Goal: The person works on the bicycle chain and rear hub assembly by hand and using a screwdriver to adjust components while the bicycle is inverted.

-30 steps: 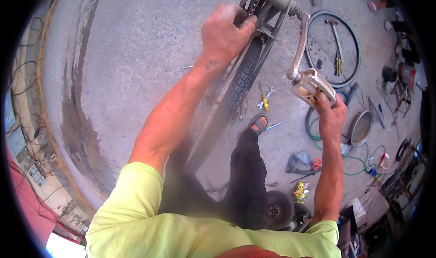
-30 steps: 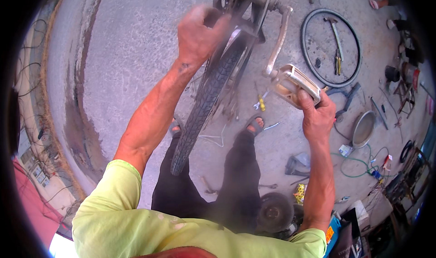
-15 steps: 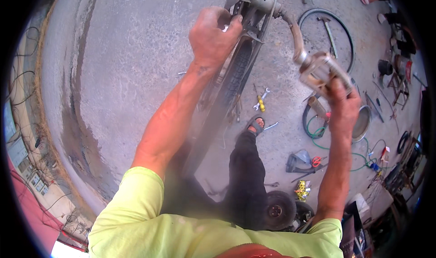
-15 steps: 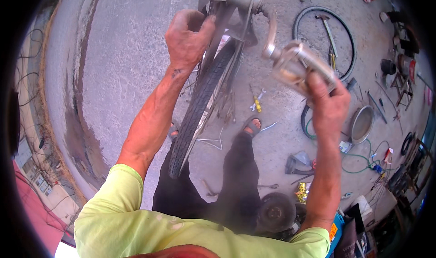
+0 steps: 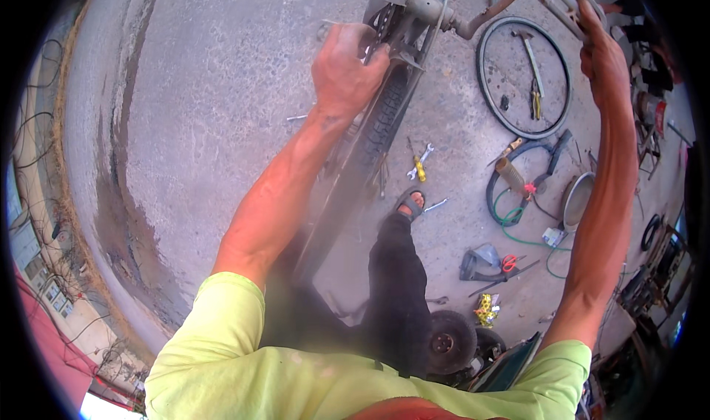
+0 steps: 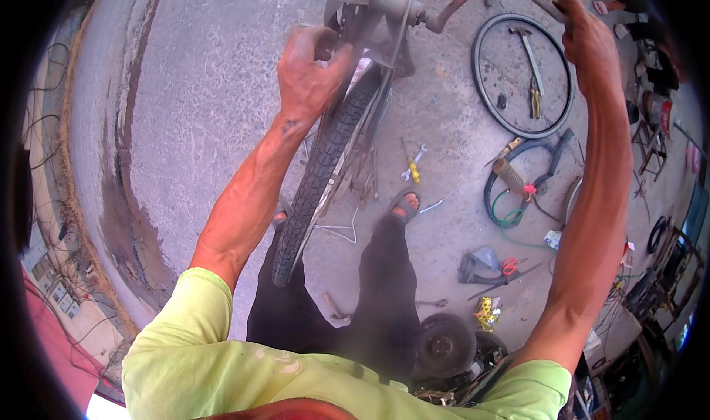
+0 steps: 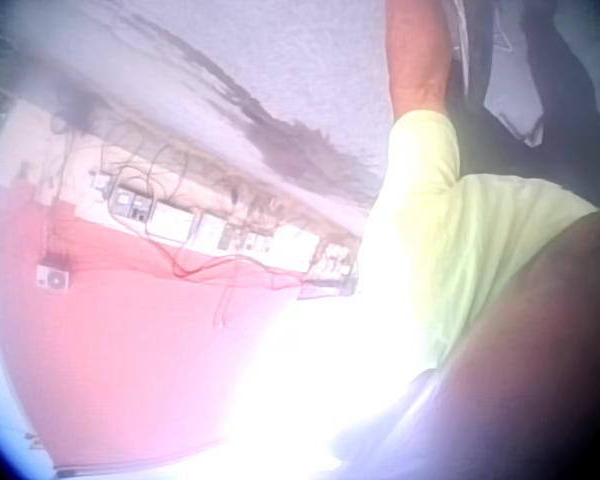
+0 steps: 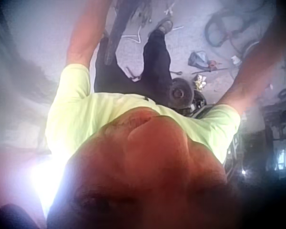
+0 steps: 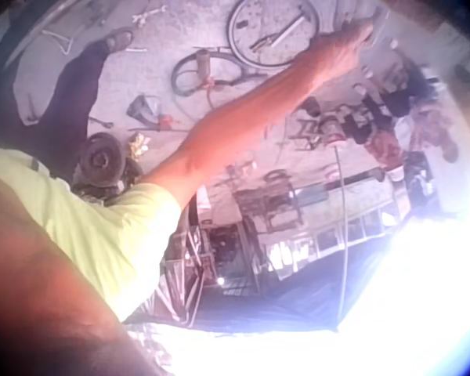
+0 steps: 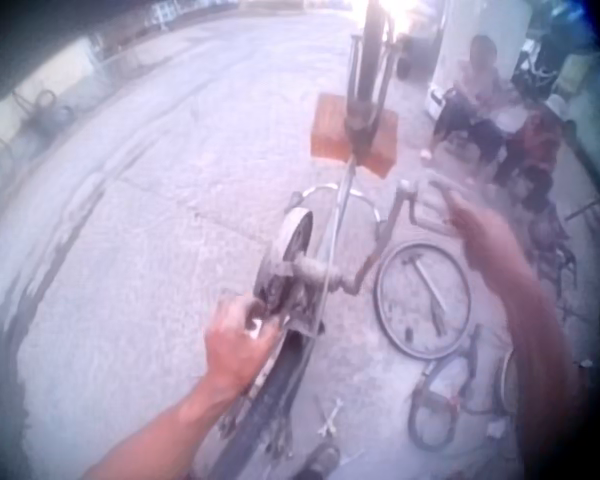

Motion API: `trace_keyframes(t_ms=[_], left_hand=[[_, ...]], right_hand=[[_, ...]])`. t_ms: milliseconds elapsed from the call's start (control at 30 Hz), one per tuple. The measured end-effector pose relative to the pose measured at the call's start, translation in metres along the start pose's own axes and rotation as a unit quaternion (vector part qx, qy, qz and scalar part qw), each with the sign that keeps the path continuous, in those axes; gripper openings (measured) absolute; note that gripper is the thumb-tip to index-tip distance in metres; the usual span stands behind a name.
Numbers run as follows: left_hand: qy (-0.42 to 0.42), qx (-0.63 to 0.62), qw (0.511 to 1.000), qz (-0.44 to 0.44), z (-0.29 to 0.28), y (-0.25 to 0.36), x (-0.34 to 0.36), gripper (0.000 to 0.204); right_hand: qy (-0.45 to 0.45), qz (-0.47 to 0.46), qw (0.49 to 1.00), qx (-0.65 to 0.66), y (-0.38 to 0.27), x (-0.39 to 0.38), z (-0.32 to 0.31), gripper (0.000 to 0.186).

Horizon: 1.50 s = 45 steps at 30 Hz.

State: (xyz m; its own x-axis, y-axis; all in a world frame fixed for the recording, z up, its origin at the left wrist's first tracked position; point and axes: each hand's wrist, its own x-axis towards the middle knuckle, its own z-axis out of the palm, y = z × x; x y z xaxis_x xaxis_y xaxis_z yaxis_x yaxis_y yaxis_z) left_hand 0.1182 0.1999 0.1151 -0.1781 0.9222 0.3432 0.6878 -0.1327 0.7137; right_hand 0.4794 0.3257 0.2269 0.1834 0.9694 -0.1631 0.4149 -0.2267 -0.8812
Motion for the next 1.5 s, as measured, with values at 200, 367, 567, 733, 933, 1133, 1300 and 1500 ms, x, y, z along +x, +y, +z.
trace_keyframes(t_ms=[200,367,567,733,933,1133,1300,1500], left_hand=[[-0.04,-0.033,0.997,-0.058,-0.022,-0.009,-0.03,0.03],[-0.097,-0.044,0.988,-0.113,-0.06,-0.036,-0.082,0.028],[-0.148,-0.04,0.968,-0.2,-0.108,-0.048,-0.14,0.027],[-0.217,-0.051,0.917,-0.33,-0.127,-0.065,-0.201,0.032],[-0.249,-0.005,0.873,-0.42,-0.147,-0.054,-0.236,0.035],[-0.138,-0.056,0.873,-0.465,-0.152,-0.025,-0.217,0.026],[-0.066,-0.04,0.906,-0.416,-0.149,0.006,-0.167,0.027],[0.014,0.199,0.977,0.081,-0.111,0.053,-0.064,0.039]], right_hand=[[-0.02,0.087,0.995,0.054,0.056,0.096,-0.001,0.045],[0.003,0.087,0.992,-0.096,0.101,0.101,0.033,0.05],[-0.004,0.173,0.981,-0.092,0.159,-0.005,0.08,0.061],[-0.145,0.347,0.923,0.079,0.228,-0.186,0.137,0.035],[-0.253,0.486,0.808,0.216,0.245,-0.408,0.204,0.021],[-0.251,0.502,0.792,0.24,0.235,-0.437,0.172,0.019],[-0.218,0.493,0.791,0.289,0.261,-0.384,0.118,0.02],[-0.262,0.491,0.772,0.305,0.251,-0.427,0.126,0.017]])
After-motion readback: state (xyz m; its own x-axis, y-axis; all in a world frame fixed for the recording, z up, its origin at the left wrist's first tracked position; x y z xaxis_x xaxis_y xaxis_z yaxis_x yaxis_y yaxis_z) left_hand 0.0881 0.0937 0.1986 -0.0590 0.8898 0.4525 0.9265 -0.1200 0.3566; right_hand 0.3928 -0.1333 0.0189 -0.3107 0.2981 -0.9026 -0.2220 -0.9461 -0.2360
